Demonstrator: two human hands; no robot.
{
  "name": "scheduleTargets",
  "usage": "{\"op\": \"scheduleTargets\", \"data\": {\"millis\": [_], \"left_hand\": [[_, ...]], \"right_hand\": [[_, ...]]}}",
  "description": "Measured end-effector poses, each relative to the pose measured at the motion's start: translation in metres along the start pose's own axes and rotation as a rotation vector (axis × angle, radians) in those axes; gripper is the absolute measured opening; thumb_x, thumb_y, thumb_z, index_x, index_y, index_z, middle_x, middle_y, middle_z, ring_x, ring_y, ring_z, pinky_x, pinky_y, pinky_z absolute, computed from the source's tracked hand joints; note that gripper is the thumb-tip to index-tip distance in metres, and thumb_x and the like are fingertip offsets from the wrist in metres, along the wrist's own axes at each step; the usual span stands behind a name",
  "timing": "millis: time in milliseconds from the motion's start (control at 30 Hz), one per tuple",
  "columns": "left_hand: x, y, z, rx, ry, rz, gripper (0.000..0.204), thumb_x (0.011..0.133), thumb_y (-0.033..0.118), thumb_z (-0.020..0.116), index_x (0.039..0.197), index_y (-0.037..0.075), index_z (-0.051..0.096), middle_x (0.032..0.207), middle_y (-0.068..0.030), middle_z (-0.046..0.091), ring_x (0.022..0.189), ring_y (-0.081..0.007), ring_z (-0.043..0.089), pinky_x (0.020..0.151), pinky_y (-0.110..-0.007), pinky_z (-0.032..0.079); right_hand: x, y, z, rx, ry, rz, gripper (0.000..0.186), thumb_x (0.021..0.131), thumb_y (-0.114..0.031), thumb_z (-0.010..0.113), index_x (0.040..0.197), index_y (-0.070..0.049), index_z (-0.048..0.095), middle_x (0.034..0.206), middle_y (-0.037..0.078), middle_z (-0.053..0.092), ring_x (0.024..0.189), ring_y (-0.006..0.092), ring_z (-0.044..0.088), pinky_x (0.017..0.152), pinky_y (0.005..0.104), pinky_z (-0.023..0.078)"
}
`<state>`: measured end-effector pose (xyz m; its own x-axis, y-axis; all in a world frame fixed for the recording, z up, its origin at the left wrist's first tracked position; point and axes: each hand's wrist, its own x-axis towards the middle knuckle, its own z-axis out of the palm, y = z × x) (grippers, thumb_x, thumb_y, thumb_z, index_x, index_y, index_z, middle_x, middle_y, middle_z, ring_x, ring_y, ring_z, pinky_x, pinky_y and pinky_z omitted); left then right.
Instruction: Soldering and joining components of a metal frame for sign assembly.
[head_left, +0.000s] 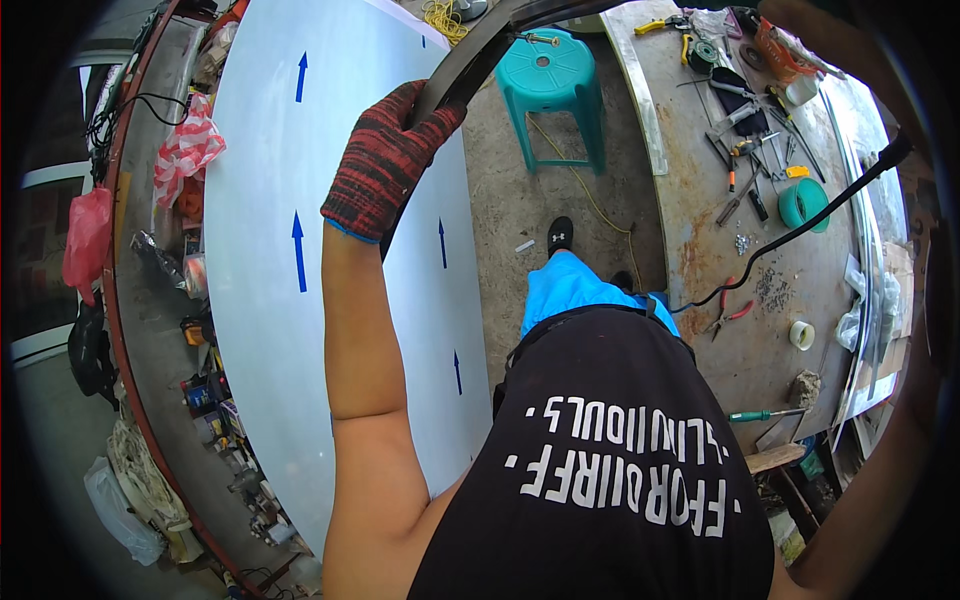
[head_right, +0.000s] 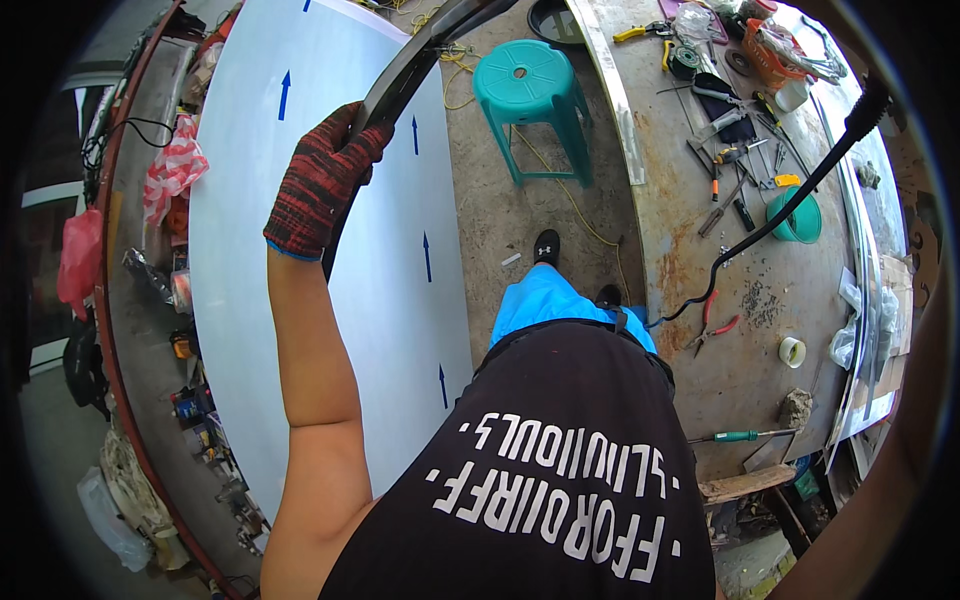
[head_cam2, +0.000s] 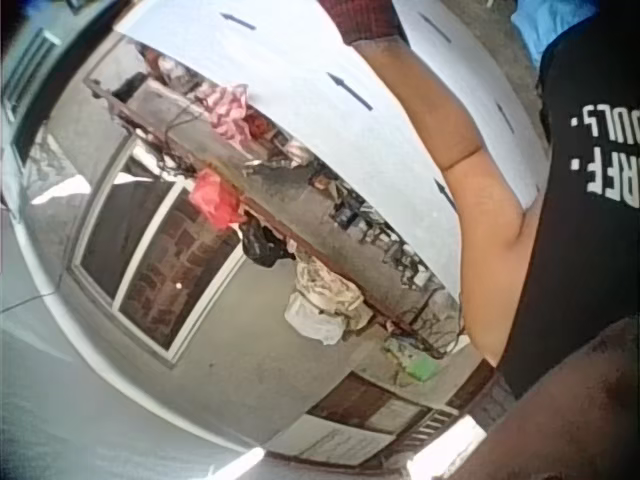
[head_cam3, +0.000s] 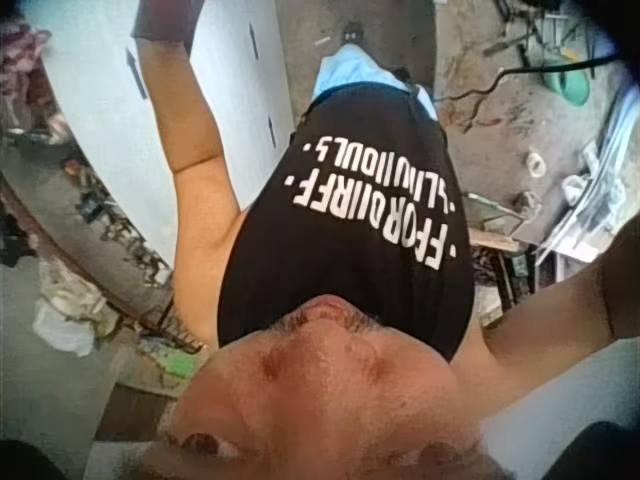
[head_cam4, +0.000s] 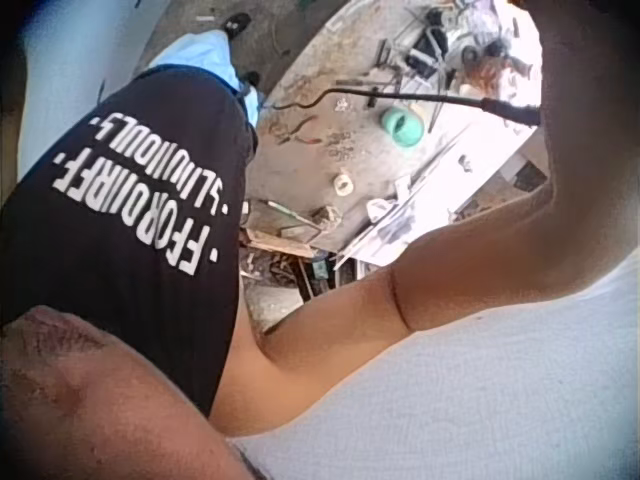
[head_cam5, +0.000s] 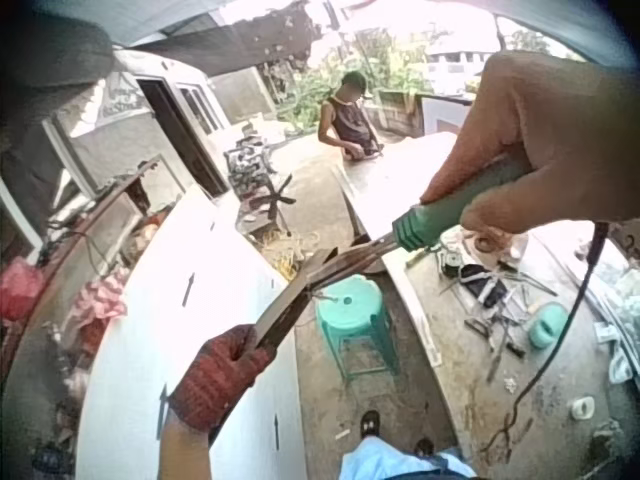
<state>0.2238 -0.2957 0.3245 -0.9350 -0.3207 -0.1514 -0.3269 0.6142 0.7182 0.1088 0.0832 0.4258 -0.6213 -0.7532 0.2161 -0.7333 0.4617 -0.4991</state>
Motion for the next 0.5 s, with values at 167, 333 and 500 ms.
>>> {"op": "scheduleTargets", "data": {"millis": [167, 333, 500], "left_hand": [[0.0018, -0.0032, -0.0011, 0.005, 0.000, -0.002, 0.072, 0.091, 0.037, 0.077, 0.145, -0.005, 0.054, 0.085, -0.0039, 0.065, 0.072, -0.0106, 0.054, 0.070, -0.028, 0.048], [0.0025, -0.0037, 0.0001, -0.017, -0.010, -0.012, 0.071, 0.092, 0.037, 0.077, 0.144, -0.005, 0.054, 0.085, -0.0036, 0.064, 0.072, -0.0103, 0.054, 0.070, -0.028, 0.048], [0.0044, -0.0090, -0.0007, -0.025, -0.008, -0.030, 0.066, 0.093, 0.034, 0.076, 0.143, -0.004, 0.055, 0.083, -0.0024, 0.063, 0.071, -0.0095, 0.053, 0.069, -0.027, 0.048]], "right_hand": [[0.0024, -0.0027, -0.0009, -0.007, -0.004, -0.007, 0.041, 0.092, 0.001, 0.070, 0.131, -0.010, 0.070, 0.112, 0.012, 0.071, 0.097, 0.0185, 0.068, 0.081, 0.0293, 0.053], [0.0021, -0.0027, -0.0024, -0.016, -0.004, -0.002, 0.041, 0.092, 0.001, 0.070, 0.131, -0.010, 0.070, 0.111, 0.012, 0.072, 0.096, 0.0184, 0.068, 0.080, 0.0292, 0.053], [0.0011, -0.0036, -0.0034, -0.026, -0.006, 0.003, 0.041, 0.092, 0.001, 0.070, 0.131, -0.010, 0.071, 0.111, 0.012, 0.072, 0.096, 0.0182, 0.068, 0.080, 0.0291, 0.053]]}}
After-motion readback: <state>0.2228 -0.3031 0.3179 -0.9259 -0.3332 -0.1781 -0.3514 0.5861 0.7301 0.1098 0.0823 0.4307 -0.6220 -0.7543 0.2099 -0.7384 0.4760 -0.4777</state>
